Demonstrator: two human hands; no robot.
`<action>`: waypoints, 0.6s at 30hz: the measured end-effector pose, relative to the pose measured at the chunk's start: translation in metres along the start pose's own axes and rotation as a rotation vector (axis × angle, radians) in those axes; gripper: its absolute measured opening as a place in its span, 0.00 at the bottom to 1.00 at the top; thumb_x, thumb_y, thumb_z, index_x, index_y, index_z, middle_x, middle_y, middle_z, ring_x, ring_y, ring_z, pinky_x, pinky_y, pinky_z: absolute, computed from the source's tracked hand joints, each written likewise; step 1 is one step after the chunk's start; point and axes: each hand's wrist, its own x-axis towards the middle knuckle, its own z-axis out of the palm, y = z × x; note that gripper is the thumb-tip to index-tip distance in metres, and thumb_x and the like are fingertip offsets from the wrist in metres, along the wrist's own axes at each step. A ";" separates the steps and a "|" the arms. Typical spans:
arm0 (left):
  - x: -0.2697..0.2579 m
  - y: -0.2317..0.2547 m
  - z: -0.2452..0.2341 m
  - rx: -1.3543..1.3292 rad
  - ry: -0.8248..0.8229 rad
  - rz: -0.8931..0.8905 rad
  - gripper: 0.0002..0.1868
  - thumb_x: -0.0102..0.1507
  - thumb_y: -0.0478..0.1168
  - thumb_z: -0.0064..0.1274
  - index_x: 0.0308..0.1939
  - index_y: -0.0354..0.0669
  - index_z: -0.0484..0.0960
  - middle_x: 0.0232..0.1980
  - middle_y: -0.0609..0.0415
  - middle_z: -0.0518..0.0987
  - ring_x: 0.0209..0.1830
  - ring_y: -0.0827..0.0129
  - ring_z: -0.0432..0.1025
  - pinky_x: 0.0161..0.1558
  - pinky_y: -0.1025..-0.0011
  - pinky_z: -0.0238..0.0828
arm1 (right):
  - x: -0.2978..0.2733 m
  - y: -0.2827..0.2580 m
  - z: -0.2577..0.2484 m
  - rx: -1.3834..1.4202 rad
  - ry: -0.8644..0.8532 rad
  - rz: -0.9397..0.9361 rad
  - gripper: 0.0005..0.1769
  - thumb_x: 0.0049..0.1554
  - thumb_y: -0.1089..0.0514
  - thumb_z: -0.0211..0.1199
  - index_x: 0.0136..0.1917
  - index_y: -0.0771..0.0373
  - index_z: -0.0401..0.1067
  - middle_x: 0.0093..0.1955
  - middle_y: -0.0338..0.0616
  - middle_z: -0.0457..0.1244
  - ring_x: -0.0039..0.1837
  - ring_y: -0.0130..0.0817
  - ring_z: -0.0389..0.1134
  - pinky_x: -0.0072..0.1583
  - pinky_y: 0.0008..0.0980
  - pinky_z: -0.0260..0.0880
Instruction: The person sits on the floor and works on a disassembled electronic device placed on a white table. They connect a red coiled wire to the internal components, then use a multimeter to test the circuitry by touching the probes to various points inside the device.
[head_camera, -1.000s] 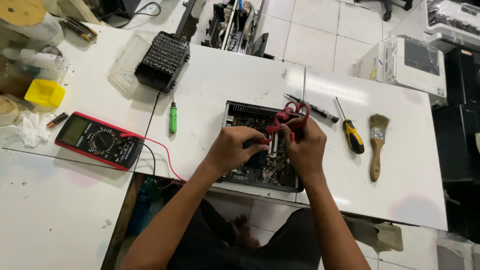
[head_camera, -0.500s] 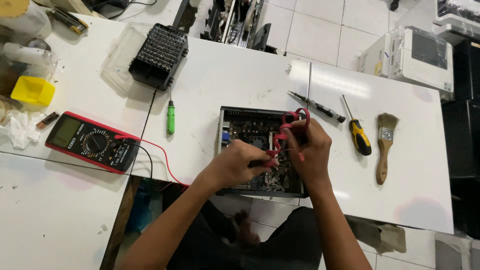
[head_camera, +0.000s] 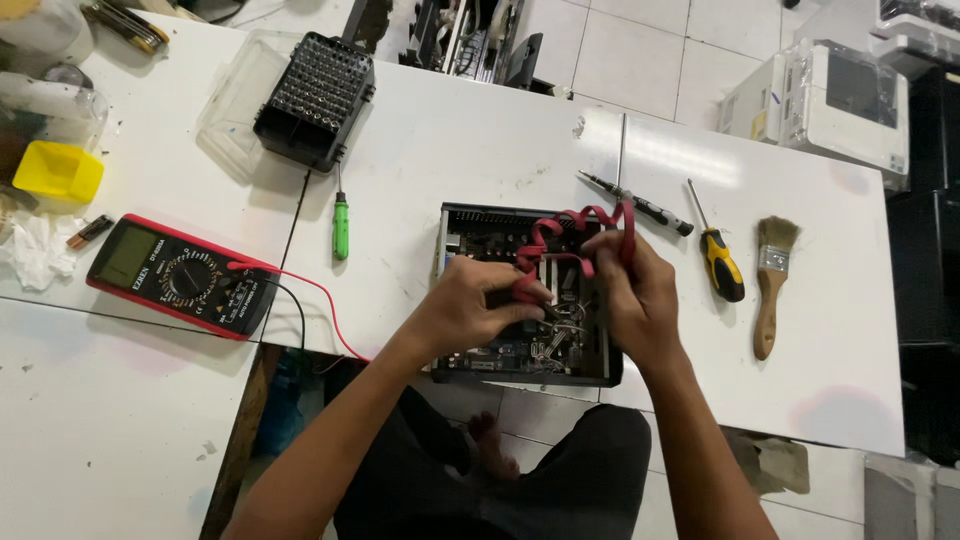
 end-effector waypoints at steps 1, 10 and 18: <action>0.001 -0.002 0.000 -0.001 -0.001 0.004 0.07 0.60 0.37 0.72 0.41 0.43 0.91 0.34 0.46 0.88 0.34 0.57 0.85 0.39 0.65 0.81 | -0.001 -0.017 -0.008 -0.003 0.002 -0.002 0.09 0.68 0.65 0.56 0.55 0.63 0.78 0.34 0.40 0.64 0.38 0.28 0.62 0.45 0.31 0.67; 0.000 -0.015 -0.004 -0.299 0.145 -0.166 0.12 0.59 0.31 0.72 0.46 0.37 0.90 0.36 0.45 0.89 0.34 0.70 0.83 0.41 0.71 0.84 | -0.003 -0.068 0.014 -0.752 -1.029 0.194 0.13 0.63 0.59 0.64 0.58 0.67 0.80 0.40 0.57 0.74 0.42 0.50 0.77 0.51 0.44 0.76; -0.004 -0.023 -0.012 -0.653 0.051 -0.286 0.18 0.65 0.29 0.66 0.59 0.35 0.84 0.48 0.42 0.89 0.46 0.63 0.84 0.51 0.63 0.88 | -0.006 -0.065 -0.017 -0.528 -0.738 0.073 0.03 0.54 0.64 0.69 0.44 0.62 0.78 0.41 0.47 0.72 0.47 0.53 0.77 0.52 0.47 0.75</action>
